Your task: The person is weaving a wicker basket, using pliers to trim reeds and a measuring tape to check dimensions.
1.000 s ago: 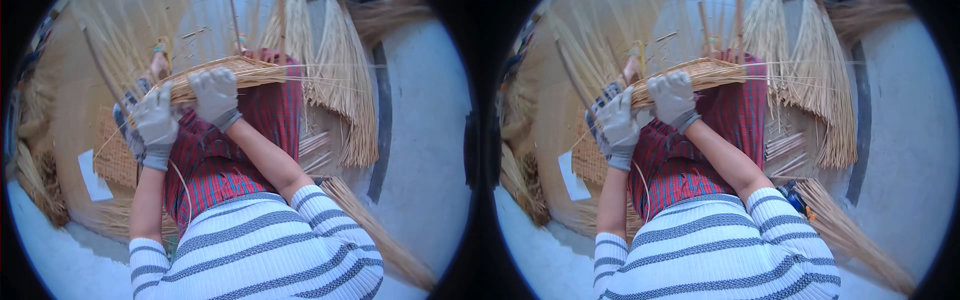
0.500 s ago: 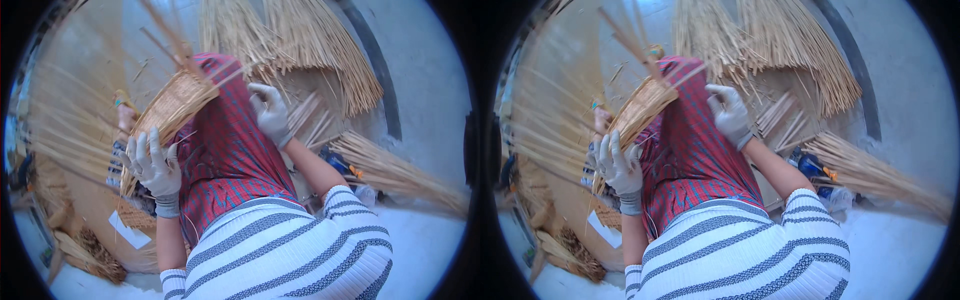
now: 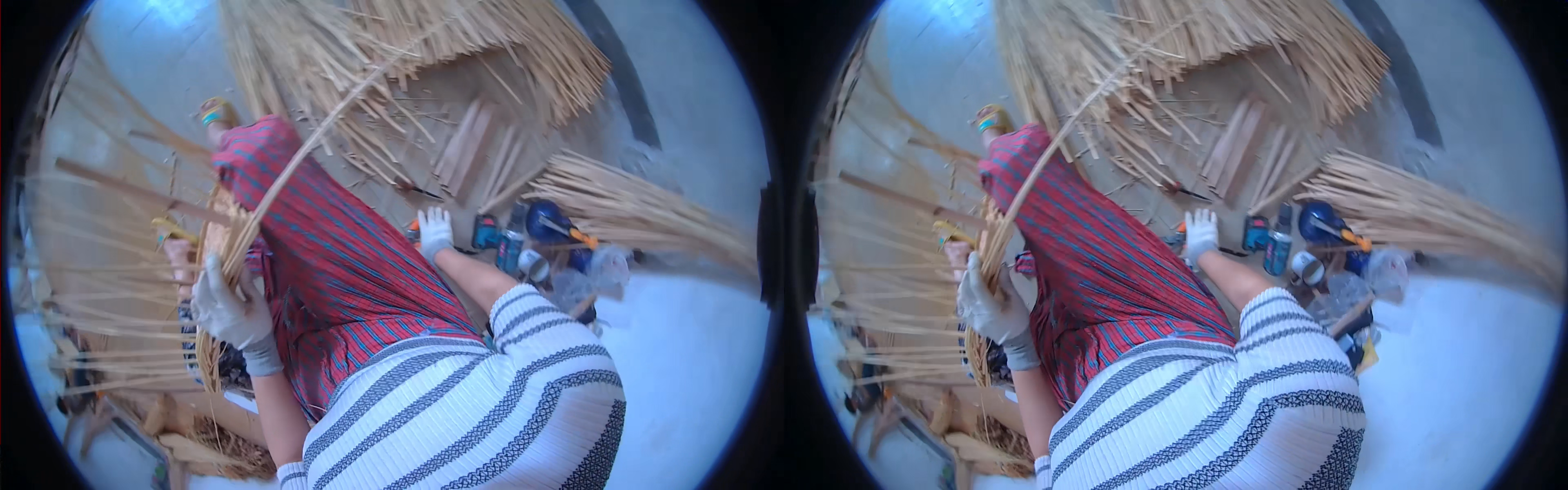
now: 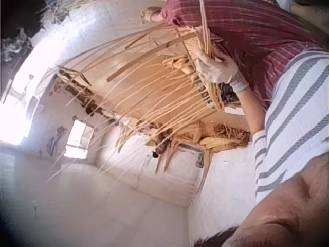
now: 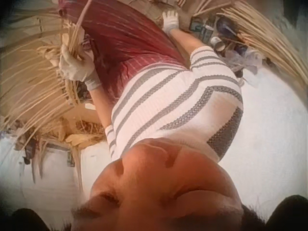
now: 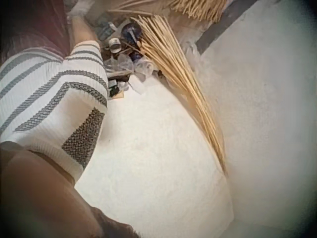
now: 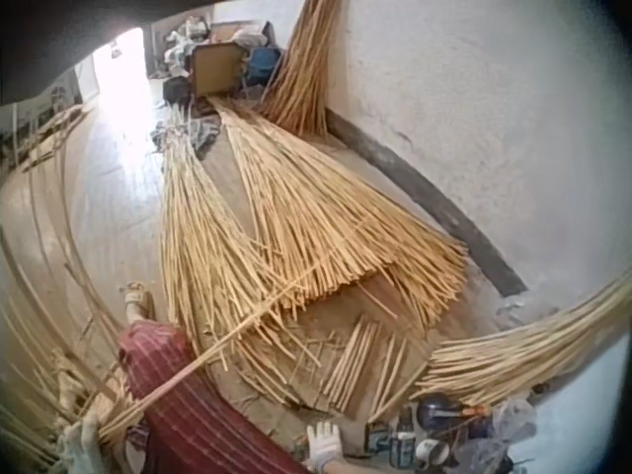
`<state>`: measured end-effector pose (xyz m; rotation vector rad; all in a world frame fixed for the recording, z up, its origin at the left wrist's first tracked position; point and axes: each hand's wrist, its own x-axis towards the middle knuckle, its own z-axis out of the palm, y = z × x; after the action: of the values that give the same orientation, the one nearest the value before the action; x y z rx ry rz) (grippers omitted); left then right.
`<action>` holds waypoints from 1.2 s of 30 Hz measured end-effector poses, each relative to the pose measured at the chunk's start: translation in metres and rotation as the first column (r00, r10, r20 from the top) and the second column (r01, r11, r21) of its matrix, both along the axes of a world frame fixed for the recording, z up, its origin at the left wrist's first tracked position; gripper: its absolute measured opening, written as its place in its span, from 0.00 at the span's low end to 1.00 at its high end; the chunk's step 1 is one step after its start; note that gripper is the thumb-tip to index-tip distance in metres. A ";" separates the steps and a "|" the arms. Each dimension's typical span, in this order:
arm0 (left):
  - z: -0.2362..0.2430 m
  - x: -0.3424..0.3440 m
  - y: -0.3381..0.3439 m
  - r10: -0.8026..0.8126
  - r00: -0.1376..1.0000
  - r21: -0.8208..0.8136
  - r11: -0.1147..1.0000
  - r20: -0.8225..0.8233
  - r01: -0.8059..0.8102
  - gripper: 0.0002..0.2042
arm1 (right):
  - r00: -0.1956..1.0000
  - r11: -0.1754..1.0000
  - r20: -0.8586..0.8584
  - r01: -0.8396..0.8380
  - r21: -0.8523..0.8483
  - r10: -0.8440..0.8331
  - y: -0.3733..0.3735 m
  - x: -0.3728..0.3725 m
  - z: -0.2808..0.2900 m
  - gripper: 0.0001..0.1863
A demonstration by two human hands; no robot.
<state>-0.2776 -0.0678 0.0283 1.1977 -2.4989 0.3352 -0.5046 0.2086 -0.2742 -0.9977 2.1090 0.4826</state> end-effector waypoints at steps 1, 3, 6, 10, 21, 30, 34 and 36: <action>-0.002 0.002 0.000 -0.013 0.999 -0.089 0.996 0.034 0.016 0.24 | 0.988 0.987 -0.050 -0.143 0.069 0.147 0.002 0.010 -0.016 0.47; -0.004 0.006 -0.003 0.013 1.000 -0.039 0.999 0.001 -0.013 0.23 | 0.987 0.996 -0.133 -0.085 0.013 0.086 0.010 0.022 -0.044 0.54; -0.005 0.013 -0.007 0.034 0.999 -0.011 0.999 -0.001 -0.034 0.22 | 0.818 0.922 -0.455 -0.386 0.018 0.352 0.016 0.024 -0.069 0.53; -0.003 0.016 -0.013 0.000 0.999 -0.030 1.000 -0.044 -0.001 0.23 | 0.867 0.876 -0.143 -0.456 0.159 0.477 0.007 0.003 -0.051 0.47; 0.036 0.023 0.007 0.099 0.949 0.342 0.940 -0.300 0.010 0.12 | 0.719 0.732 0.371 0.668 -0.135 -0.587 -0.066 -0.055 0.108 0.34; 0.087 0.099 0.051 -0.320 0.855 0.254 0.860 -0.407 0.443 0.22 | 0.953 0.191 -0.158 -0.210 -0.959 0.258 -0.211 0.059 0.326 0.49; 0.091 0.117 0.053 -0.336 0.796 0.182 0.860 -0.503 0.478 0.20 | 0.855 0.153 -0.287 -0.383 -0.911 0.433 -0.228 0.132 0.338 0.45; 0.089 0.119 0.053 -0.337 0.766 0.172 0.851 -0.547 0.497 0.18 | 0.865 0.135 -0.302 -0.382 -0.914 0.402 -0.231 0.152 0.329 0.49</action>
<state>-0.1582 -0.0150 0.1174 0.6501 -2.2946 -0.4544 -0.3525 -0.0221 0.0545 -2.2975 1.9725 -0.8215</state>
